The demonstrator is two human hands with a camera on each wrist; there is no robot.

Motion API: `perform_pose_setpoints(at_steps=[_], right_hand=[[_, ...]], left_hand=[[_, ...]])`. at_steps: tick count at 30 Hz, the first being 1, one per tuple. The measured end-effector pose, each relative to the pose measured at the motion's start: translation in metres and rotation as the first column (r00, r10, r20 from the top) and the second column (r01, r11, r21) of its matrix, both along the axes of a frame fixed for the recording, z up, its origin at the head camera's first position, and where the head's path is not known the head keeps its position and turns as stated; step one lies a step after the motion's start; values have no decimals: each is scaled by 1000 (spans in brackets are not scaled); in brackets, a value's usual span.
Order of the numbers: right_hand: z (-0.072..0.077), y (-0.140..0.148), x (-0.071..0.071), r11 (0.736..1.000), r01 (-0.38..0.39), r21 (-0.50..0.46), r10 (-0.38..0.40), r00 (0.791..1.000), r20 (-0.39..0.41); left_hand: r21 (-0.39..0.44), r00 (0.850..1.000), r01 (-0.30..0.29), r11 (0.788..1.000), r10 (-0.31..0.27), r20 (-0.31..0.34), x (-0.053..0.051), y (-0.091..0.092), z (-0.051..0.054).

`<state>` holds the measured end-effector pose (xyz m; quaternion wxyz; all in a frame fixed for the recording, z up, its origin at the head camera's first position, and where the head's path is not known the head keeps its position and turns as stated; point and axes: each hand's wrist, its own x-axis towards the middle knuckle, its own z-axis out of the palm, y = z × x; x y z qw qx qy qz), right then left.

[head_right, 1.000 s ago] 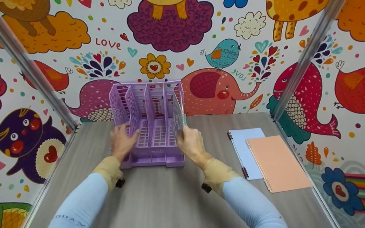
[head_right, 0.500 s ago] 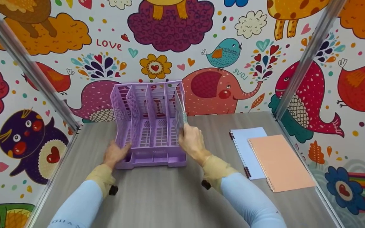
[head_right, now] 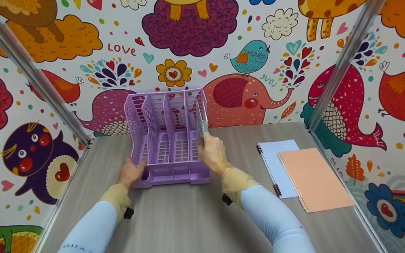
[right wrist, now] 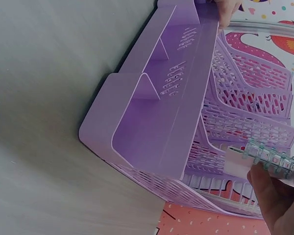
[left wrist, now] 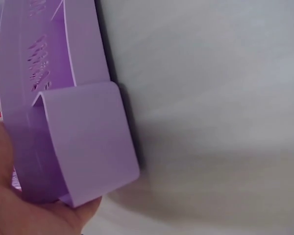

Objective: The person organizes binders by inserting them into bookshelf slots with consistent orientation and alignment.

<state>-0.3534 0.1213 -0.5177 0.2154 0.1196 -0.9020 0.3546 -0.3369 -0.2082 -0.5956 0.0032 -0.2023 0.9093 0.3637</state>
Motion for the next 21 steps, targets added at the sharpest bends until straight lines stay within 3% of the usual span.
perform_pose_setpoints(at_steps=[4,5,6,21], right_hand=[[-3,-3,-5,1000,14,-3,-14,1000,27],[-4,-4,-7,1000,20,-5,-20,999,33],[-5,-5,-9,1000,26,-7,-25,999,39],[-15,-20,-22,994,106,-35,-101,988,119]], left_hand=[[-3,1000,-2,1000,2,-3,2,1,-1],[19,1000,-5,1000,5,23,5,4,8],[22,1000,-5,1000,4,29,5,5,8],[64,999,-27,998,25,34,2,6,5]])
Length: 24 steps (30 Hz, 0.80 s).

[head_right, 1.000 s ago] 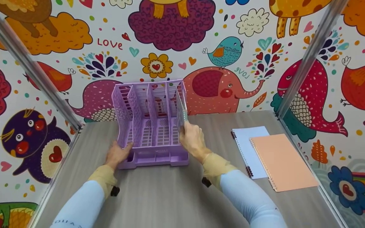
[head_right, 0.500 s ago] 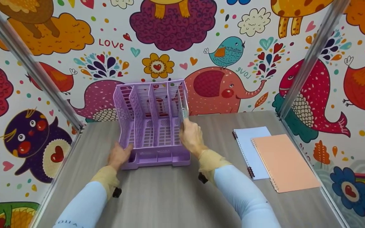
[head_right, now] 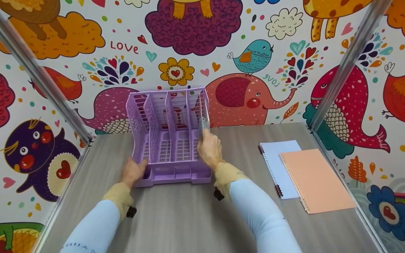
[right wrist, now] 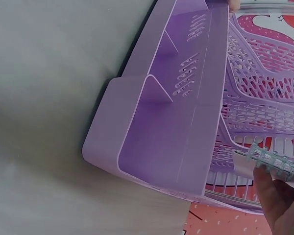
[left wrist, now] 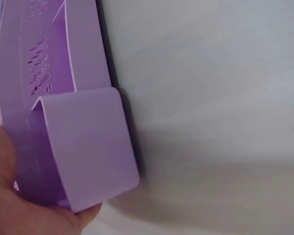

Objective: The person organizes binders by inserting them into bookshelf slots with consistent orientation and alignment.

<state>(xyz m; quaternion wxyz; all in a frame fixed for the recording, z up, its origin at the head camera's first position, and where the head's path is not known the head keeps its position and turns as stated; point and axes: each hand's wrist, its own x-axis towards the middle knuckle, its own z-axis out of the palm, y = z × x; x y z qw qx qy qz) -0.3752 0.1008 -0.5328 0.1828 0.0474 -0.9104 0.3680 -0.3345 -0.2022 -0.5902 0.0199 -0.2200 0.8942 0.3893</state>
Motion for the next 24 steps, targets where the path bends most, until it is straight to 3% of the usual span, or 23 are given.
perform_pose_setpoints(at_steps=[6,13,24], right_hand=[[-3,-3,-5,1000,17,6,-17,1000,6],[-5,-6,-8,999,38,6,-38,999,16],[-5,-11,-10,998,59,-13,-58,997,48]], left_hand=[[4,1000,-7,1000,6,8,0,1,-1],[-46,997,-10,999,7,-72,1,1,-4],[-31,999,-15,999,14,-50,-1,-1,-6]])
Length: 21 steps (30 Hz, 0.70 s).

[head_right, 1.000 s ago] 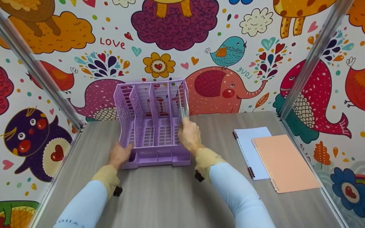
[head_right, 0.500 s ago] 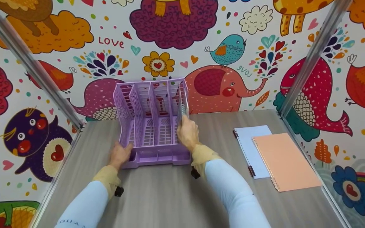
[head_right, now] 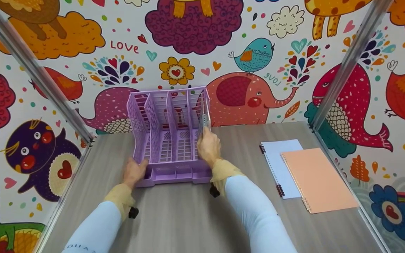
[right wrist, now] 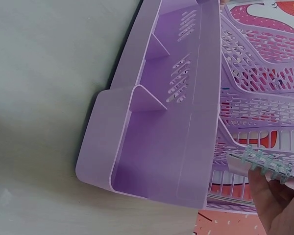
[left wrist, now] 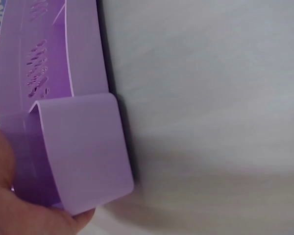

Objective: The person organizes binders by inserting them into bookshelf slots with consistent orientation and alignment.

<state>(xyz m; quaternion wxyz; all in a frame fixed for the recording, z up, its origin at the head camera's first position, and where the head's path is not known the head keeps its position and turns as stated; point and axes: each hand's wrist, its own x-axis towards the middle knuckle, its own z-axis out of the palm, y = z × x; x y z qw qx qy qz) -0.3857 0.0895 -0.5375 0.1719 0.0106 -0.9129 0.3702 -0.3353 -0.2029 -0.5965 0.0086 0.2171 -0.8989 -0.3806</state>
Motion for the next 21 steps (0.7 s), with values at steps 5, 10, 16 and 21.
perform_pose_setpoints(at_steps=[5,10,16,21], right_hand=[[3,-1,-2,1000,-2,-1,2,1000,-1],[6,-2,-3,1000,5,-11,-4,1000,18],[6,-3,-5,1000,21,-11,-21,999,28],[3,-2,-6,999,40,-14,-40,999,31]], left_hand=[[10,1000,-7,1000,7,0,0,0,1],[15,1000,-11,1000,11,4,1,0,2],[-2,1000,-22,1000,22,-11,1,1,0],[-8,1000,-17,1000,17,-14,2,3,0]])
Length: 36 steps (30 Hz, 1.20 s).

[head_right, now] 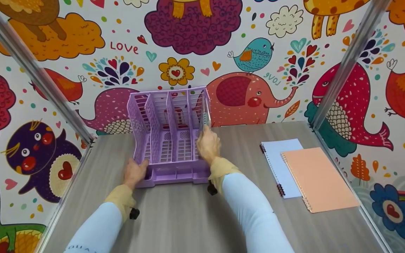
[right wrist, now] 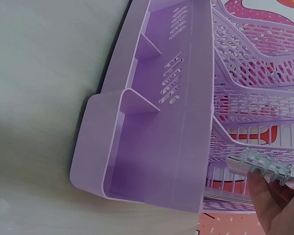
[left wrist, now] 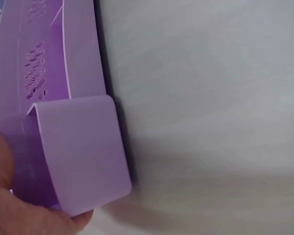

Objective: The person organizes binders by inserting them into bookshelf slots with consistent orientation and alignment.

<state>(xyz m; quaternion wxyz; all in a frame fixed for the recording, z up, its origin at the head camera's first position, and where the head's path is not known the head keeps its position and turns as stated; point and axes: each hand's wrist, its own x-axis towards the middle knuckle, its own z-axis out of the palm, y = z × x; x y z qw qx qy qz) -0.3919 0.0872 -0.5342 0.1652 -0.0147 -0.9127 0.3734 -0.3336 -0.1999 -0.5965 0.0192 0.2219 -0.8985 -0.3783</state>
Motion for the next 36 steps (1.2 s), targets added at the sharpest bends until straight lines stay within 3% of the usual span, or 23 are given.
perform_pose_setpoints(at_steps=[19,28,29,36], right_hand=[[-12,-4,-5,998,56,-3,-55,990,128],[-13,-10,-10,997,79,19,-81,978,193],[-13,-11,-11,997,81,16,-83,976,203],[-17,-13,-12,995,100,21,-102,966,237]], left_hand=[[24,999,-28,999,28,31,1,3,-1],[-15,999,-31,999,31,-36,-1,-1,-7],[5,999,-35,999,35,-20,2,2,0],[-13,999,-38,999,38,-22,3,4,1]])
